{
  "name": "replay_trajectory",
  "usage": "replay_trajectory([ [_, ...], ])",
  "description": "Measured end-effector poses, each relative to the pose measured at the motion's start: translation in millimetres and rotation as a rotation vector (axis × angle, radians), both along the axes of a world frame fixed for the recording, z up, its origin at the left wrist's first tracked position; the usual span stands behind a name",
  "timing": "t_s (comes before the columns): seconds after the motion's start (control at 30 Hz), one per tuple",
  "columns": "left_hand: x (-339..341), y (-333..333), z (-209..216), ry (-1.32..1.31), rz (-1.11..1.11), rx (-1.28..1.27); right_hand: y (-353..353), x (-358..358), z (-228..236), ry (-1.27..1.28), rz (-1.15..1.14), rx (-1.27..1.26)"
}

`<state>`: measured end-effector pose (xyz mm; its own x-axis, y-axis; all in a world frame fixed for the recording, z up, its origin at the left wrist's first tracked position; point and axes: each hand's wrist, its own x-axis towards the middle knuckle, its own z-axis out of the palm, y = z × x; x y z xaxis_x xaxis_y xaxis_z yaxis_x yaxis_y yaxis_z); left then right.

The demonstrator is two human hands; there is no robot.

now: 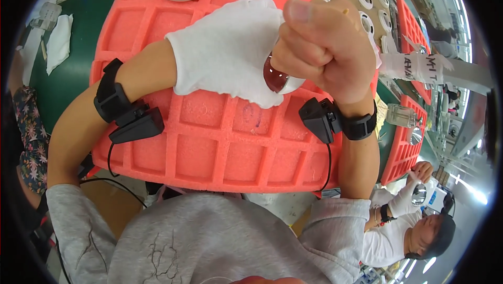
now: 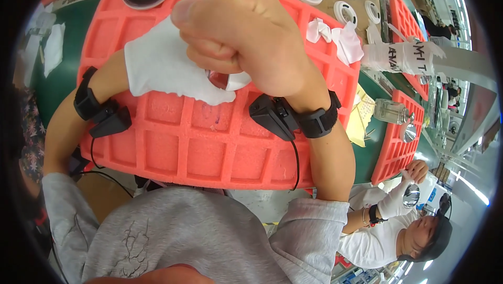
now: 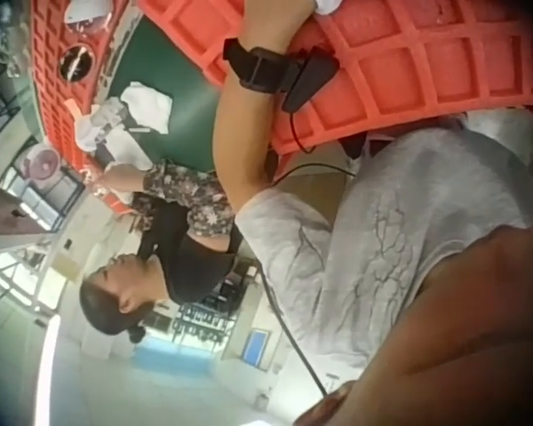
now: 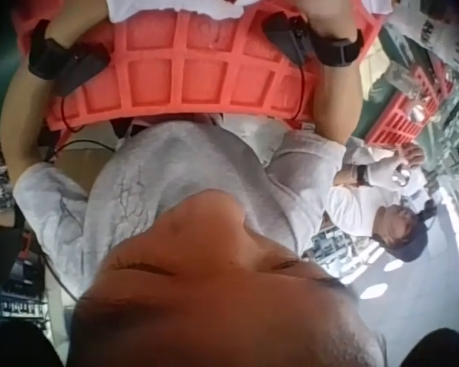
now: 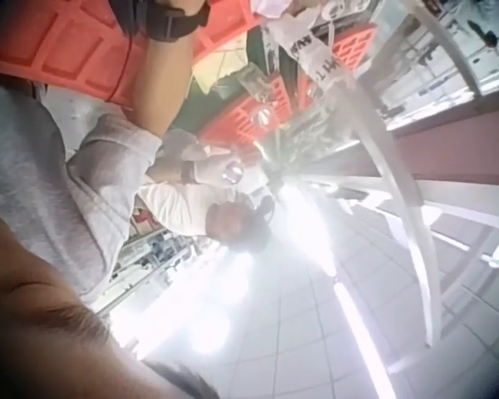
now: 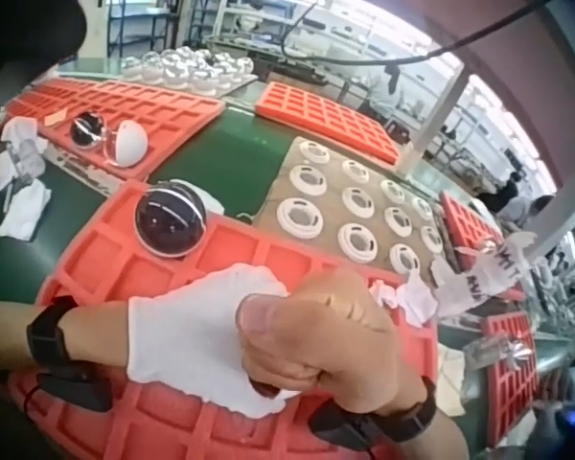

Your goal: The person wipes a white plastic base with a cloth, fits a clear plastic dome onto it, and uses a wooden stick to press around the seam. They then place the assembled camera unit into a red tray.

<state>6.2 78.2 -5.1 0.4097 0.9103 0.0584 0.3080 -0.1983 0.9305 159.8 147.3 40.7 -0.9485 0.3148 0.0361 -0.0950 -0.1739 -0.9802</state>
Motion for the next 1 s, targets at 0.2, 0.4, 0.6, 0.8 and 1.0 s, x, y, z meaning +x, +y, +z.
replay_trajectory([
  [0.2, -1.1, -1.5, -5.7, 0.019, 0.061, 0.217, 0.7, 2.6, -14.1, 0.133, 0.012, -0.128],
  [0.4, 3.7, 0.9, -7.6, 0.053, 0.136, 0.313, 69.8, -28.7, -54.8, 0.605, 0.825, -0.266],
  [0.6, -3.1, -2.0, -2.3, 0.058, 0.084, 0.212, 13.4, -3.8, -7.0, 0.125, 0.03, -0.286],
  [0.8, -1.0, -6.2, 10.6, -0.107, -0.015, -0.11, 7.5, -1.0, 6.1, -0.182, -0.009, -0.035],
  [1.0, -5.0, -4.3, 11.6, -0.144, -0.038, -0.294, -7.2, -12.9, 4.5, -0.108, 0.032, 0.264],
])
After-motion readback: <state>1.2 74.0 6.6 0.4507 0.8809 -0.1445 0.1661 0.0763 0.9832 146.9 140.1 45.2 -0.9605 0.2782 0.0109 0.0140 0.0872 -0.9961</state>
